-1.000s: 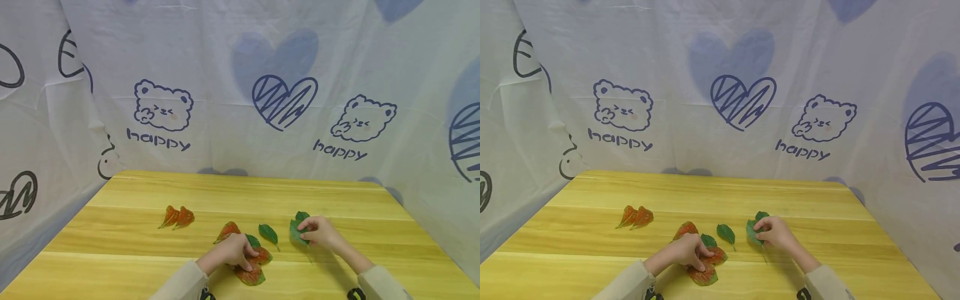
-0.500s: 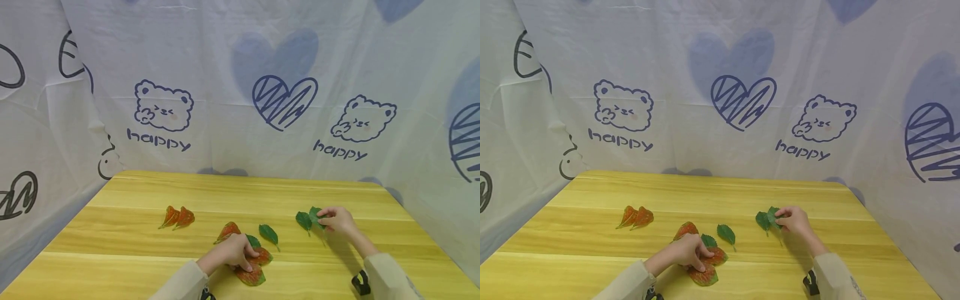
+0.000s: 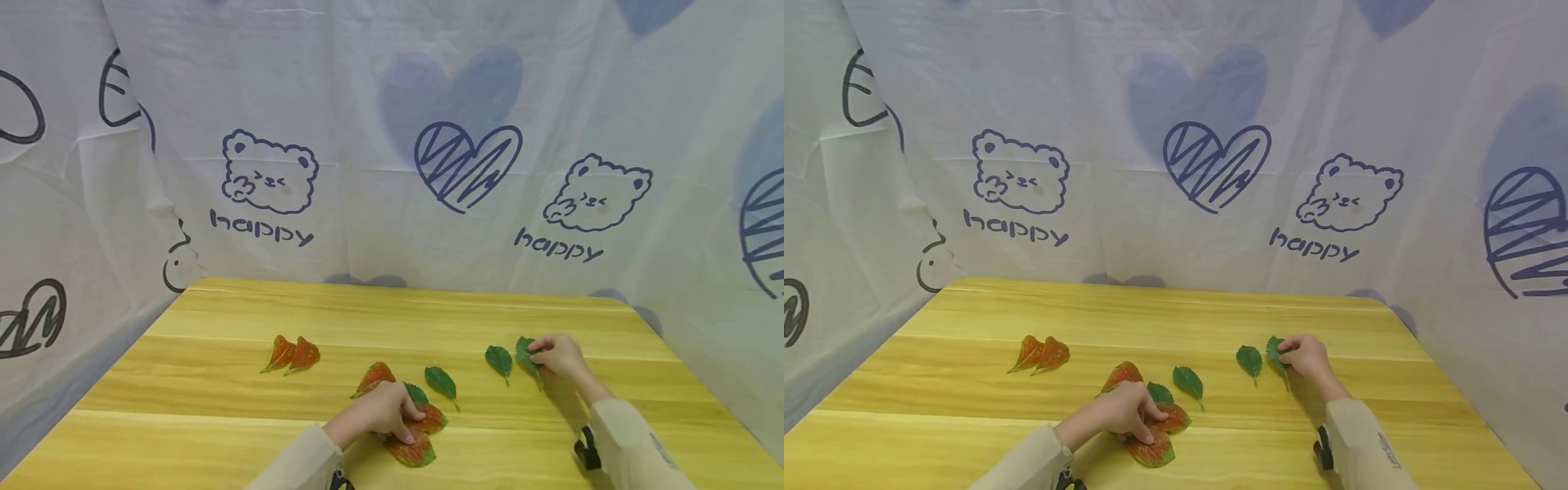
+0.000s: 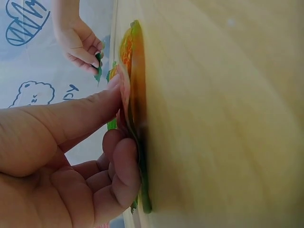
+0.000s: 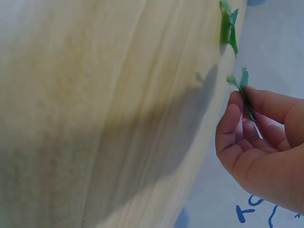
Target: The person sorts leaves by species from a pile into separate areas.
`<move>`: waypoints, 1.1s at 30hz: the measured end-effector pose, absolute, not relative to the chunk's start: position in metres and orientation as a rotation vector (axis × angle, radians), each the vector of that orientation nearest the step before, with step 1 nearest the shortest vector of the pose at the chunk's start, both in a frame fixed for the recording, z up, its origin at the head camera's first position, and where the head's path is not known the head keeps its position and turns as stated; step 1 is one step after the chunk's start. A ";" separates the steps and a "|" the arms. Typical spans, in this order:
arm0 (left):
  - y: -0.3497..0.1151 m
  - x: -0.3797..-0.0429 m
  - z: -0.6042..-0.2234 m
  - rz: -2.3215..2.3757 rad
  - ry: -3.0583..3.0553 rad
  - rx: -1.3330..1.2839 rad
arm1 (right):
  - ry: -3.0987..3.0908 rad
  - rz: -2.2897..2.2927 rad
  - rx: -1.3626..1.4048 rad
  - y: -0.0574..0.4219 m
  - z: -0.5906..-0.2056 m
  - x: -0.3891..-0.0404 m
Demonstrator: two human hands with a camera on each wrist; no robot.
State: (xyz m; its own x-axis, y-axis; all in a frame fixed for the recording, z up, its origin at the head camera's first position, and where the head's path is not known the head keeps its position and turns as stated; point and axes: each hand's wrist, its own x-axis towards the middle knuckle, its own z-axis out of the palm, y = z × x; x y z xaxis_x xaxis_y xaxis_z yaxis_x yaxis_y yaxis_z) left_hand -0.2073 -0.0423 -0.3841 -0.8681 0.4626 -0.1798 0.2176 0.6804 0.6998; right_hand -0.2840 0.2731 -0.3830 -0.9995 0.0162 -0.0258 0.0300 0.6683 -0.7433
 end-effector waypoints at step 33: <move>-0.042 -0.207 -0.384 0.995 2.549 0.547 | 2.972 -1.000 -0.074 0.275 -0.382 -0.278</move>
State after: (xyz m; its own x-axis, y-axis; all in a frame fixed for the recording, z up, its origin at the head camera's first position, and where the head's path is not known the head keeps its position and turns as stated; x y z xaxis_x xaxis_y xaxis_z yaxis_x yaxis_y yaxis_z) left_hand -0.2068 -0.0419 -0.3837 -0.8644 0.4698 -0.1789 0.2245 0.6791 0.6988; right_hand -0.2783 0.2747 -0.3823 -0.9989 -0.0460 0.0102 -0.0428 0.7957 -0.6042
